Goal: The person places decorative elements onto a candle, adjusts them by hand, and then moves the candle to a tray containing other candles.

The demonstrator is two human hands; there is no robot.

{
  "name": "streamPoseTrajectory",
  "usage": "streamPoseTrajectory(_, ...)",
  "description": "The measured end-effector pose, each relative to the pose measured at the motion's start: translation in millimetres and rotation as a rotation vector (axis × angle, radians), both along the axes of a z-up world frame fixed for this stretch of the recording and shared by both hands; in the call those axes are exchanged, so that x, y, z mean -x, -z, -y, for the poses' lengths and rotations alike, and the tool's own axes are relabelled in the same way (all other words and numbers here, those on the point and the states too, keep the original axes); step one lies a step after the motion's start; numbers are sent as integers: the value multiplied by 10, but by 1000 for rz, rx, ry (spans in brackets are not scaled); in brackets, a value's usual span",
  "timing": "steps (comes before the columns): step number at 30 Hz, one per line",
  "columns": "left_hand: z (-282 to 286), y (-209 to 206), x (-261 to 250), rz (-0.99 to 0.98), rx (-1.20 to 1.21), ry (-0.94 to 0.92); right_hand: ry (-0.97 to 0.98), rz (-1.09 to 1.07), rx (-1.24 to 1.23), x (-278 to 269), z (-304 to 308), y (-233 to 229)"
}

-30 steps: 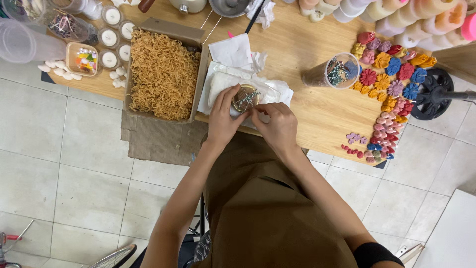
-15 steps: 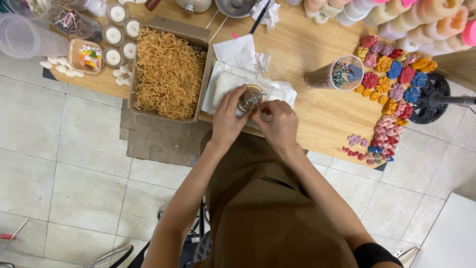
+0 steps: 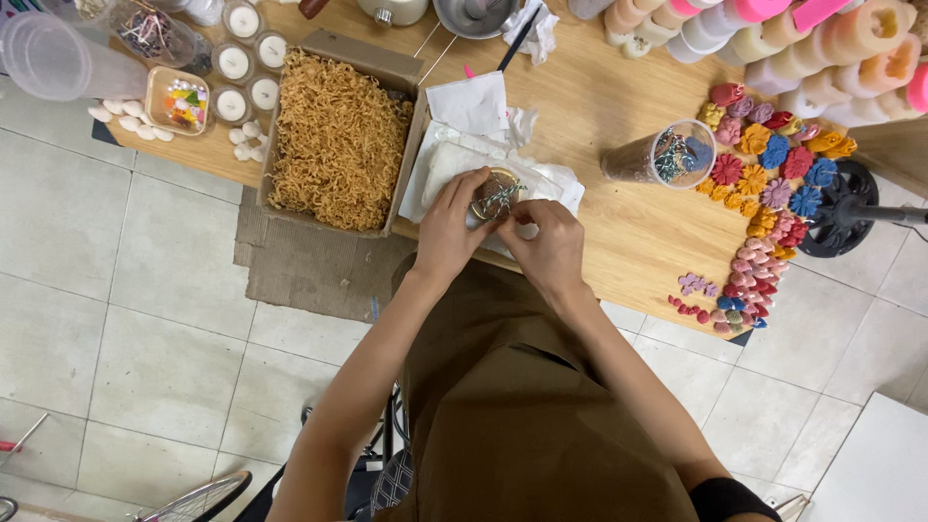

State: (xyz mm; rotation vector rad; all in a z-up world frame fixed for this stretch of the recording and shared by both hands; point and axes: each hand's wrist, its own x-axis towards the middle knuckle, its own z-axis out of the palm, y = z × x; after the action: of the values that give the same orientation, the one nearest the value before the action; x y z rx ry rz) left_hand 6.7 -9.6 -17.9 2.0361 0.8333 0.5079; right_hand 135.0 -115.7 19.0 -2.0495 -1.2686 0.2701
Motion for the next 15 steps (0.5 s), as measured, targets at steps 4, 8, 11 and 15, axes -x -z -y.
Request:
streamPoseTrajectory(4,-16,3,12,-15,-6,3,6,-5,-9,-5,-30,-1)
streamPoseTrajectory(8,17,7,18,22,-41,-14,3,-12,15,-15,-46,-16)
streamPoseTrajectory(11,-5,11,16,35,-2,-7,0,-8,-2,-6,-45,-29)
streamPoseTrajectory(15,-8,-30,14,13,-1,-3,-15,-19,15,-38,-33,-69)
